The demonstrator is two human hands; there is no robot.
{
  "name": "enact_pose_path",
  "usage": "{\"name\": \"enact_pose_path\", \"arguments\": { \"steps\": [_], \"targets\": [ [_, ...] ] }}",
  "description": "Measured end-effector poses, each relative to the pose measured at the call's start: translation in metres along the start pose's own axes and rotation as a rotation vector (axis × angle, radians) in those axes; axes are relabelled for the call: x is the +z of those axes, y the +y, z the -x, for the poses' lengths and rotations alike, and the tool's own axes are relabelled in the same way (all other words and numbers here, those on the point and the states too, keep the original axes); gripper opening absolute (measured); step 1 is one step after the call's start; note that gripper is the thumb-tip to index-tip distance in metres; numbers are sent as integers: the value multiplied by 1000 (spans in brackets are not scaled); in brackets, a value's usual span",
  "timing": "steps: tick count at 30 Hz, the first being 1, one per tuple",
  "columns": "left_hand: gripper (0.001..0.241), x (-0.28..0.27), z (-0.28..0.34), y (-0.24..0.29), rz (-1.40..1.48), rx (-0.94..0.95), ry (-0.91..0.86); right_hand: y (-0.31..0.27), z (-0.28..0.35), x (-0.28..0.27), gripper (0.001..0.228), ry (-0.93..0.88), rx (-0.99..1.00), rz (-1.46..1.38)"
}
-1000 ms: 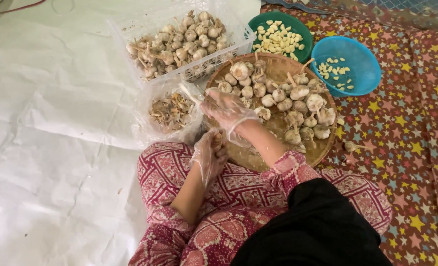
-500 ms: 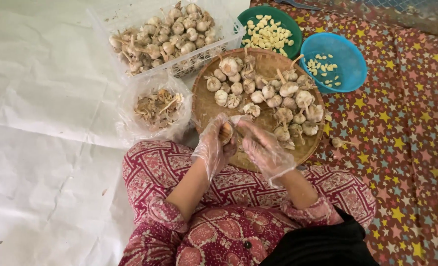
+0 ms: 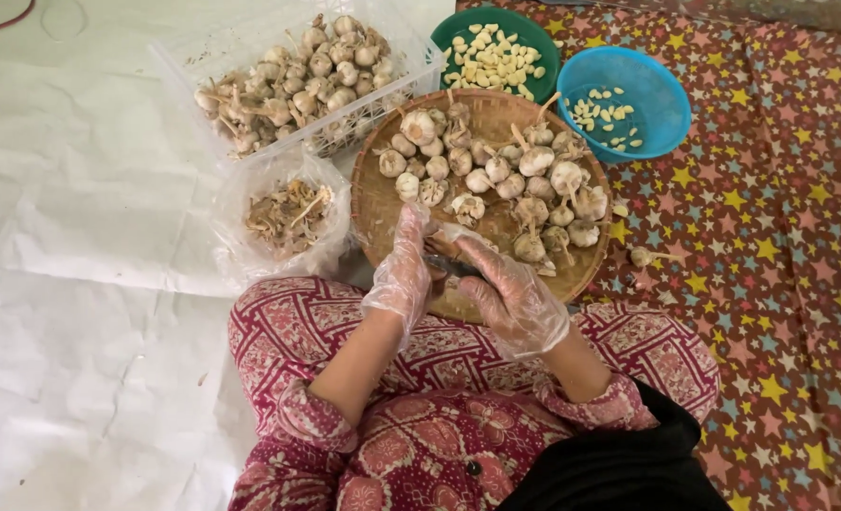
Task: A person wearing plastic gloves sits on the floor and peels garlic cloves from bulbs using a small knife, placing the peeled cloves into a blue bowl.
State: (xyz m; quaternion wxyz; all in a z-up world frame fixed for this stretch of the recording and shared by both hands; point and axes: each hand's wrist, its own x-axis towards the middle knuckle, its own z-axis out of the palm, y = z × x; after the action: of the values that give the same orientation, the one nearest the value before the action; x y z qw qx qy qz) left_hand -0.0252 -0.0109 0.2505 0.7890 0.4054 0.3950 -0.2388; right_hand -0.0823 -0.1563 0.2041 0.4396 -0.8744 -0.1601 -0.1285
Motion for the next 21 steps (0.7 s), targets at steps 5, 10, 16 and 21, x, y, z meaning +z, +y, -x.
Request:
{"name": "enact_pose_path", "arguments": {
  "steps": [5, 10, 16, 21],
  "targets": [
    [75, -21, -32, -3, 1510, -629, -18, 11, 4, -4, 48, 8, -42, -14],
    [79, -16, -27, -1, 1563, -671, 84, 64, 20, 24, 38, 151, -262, 72],
    [41, -15, -15, -10, 72, -8, -69, 57, 15, 32, 39, 348, -404, 310],
    [51, -21, -43, -23, -84, 123, -373, 72, 24, 29, 29, 189, 80, -387]
  ]
}}
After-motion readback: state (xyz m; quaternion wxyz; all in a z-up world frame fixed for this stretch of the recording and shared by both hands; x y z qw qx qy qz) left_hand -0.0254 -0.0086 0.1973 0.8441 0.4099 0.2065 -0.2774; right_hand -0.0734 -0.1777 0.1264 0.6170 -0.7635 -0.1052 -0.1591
